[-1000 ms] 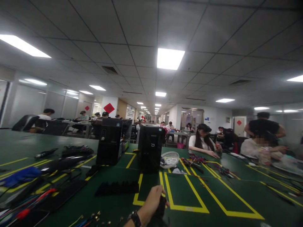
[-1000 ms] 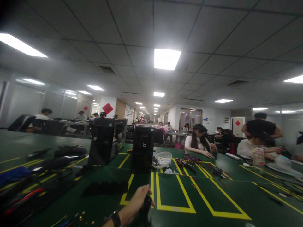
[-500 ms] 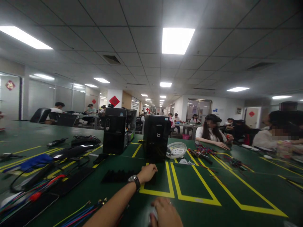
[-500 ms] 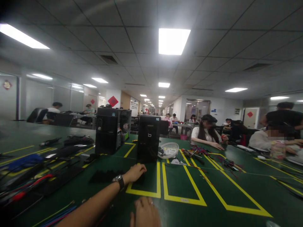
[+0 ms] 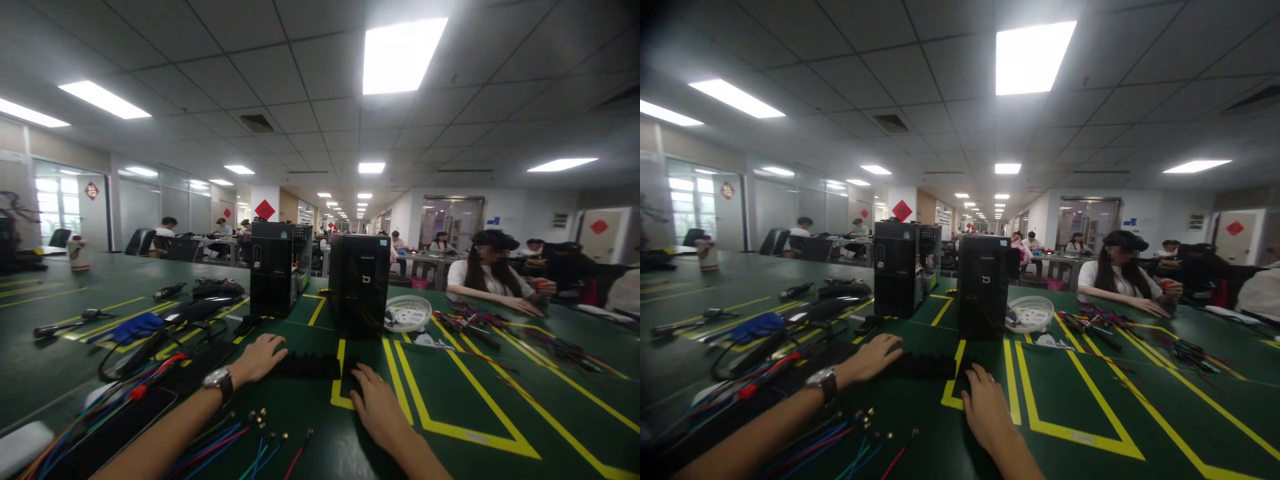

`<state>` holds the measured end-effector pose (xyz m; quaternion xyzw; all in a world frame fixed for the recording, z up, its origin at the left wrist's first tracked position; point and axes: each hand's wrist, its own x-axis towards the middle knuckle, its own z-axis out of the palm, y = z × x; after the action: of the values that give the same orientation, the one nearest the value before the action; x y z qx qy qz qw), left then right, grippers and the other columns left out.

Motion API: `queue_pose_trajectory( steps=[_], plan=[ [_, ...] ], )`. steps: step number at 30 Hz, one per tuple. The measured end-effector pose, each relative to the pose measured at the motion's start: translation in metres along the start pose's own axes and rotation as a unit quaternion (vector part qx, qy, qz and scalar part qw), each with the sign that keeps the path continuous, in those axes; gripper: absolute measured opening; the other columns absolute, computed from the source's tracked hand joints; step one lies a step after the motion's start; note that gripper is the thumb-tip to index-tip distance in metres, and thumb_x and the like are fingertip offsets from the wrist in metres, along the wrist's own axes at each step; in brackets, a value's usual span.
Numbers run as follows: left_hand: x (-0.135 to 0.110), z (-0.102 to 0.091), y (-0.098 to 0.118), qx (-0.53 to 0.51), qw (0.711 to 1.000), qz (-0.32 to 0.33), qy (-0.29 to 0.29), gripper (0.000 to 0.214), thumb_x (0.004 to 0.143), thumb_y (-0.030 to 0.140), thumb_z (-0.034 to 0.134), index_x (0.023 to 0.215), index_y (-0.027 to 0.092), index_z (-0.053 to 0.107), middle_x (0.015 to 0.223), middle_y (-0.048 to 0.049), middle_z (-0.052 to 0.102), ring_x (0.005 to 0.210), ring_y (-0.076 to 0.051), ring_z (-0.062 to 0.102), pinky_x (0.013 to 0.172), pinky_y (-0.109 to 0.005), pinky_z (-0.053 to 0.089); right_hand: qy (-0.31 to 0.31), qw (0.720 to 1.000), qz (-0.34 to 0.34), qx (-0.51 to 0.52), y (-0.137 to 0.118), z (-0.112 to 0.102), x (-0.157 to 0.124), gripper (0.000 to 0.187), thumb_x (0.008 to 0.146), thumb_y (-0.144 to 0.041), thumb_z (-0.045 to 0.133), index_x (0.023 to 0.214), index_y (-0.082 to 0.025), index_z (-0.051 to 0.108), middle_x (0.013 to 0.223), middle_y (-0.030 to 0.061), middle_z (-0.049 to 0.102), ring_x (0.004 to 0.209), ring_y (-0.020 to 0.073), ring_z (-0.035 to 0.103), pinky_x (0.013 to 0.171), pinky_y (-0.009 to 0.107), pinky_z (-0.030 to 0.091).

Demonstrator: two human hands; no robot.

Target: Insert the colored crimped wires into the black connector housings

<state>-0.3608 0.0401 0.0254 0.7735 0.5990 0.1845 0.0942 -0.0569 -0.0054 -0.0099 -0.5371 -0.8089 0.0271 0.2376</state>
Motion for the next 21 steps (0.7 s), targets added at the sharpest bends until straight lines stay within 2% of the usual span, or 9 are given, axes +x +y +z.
queue_pose_trajectory(
  steps=[2,4,7,10,15,18,21],
  plan=[
    [-0.002,0.005,-0.006,-0.022,1.000,0.001,-0.022,0.051,0.087,0.052,0.035,0.120,0.019,0.055,0.128,-0.0101,0.056,0.120,-0.024,0.047,0.101,-0.038,0.034,-0.013,1.000,-0.011,0.021,0.003,0.000,0.001,0.045,0.085,-0.023,0.042,0.127,-0.012,0.052,0.138,0.0125,0.047,0.124,0.0242,0.046,0.107,0.037,0.033],
    [0.000,0.012,-0.001,-0.043,0.999,0.004,-0.024,0.051,0.087,0.052,0.036,0.118,0.018,0.057,0.126,-0.0096,0.057,0.119,-0.023,0.048,0.102,-0.036,0.034,-0.029,0.999,-0.016,0.027,0.007,-0.002,0.001,0.047,0.084,-0.024,0.043,0.129,-0.012,0.050,0.141,0.0129,0.044,0.126,0.0239,0.045,0.108,0.036,0.032],
    [0.006,0.023,0.020,-0.073,0.997,0.004,-0.017,0.050,0.086,0.052,0.037,0.117,0.019,0.058,0.124,-0.0095,0.058,0.118,-0.025,0.049,0.101,-0.037,0.035,-0.047,0.999,-0.014,0.006,0.021,-0.008,-0.002,0.052,0.081,-0.027,0.049,0.132,-0.014,0.047,0.142,0.0155,0.041,0.125,0.0271,0.046,0.107,0.038,0.034],
    [0.017,0.038,0.050,-0.104,0.994,0.002,-0.025,0.052,0.085,0.052,0.038,0.119,0.019,0.058,0.121,-0.0097,0.060,0.115,-0.026,0.051,0.097,-0.037,0.040,-0.049,0.999,0.008,-0.015,0.045,-0.023,-0.012,0.055,0.079,-0.029,0.051,0.132,-0.014,0.046,0.140,0.0187,0.040,0.123,0.0293,0.047,0.105,0.040,0.035],
    [0.038,0.082,0.122,-0.138,0.990,0.025,-0.008,0.053,0.085,0.048,0.038,0.119,0.013,0.059,0.131,-0.0140,0.053,0.125,-0.028,0.043,0.108,-0.038,0.028,-0.046,0.997,0.051,-0.039,0.101,-0.062,-0.052,0.055,0.080,-0.032,0.049,0.133,-0.016,0.044,0.136,0.0168,0.042,0.115,0.0272,0.053,0.103,0.040,0.037],
    [0.049,0.118,0.182,-0.159,0.986,0.058,-0.006,0.054,0.085,0.048,0.037,0.119,0.013,0.059,0.144,-0.0145,0.039,0.135,-0.027,0.029,0.113,-0.034,0.019,-0.035,0.988,0.124,-0.090,0.139,-0.089,-0.085,0.060,0.080,-0.037,0.049,0.135,-0.014,0.044,0.140,0.0200,0.039,0.121,0.0311,0.048,0.104,0.044,0.035],
    [0.055,0.152,0.246,-0.180,0.979,0.093,-0.011,0.053,0.086,0.046,0.036,0.122,0.012,0.056,0.149,-0.0146,0.029,0.138,-0.026,0.024,0.114,-0.031,0.016,-0.012,0.976,0.178,-0.123,0.180,-0.119,-0.119,0.057,0.082,-0.040,0.045,0.130,-0.010,0.048,0.135,0.0194,0.048,0.121,0.0300,0.048,0.104,0.043,0.035]
  ],
)
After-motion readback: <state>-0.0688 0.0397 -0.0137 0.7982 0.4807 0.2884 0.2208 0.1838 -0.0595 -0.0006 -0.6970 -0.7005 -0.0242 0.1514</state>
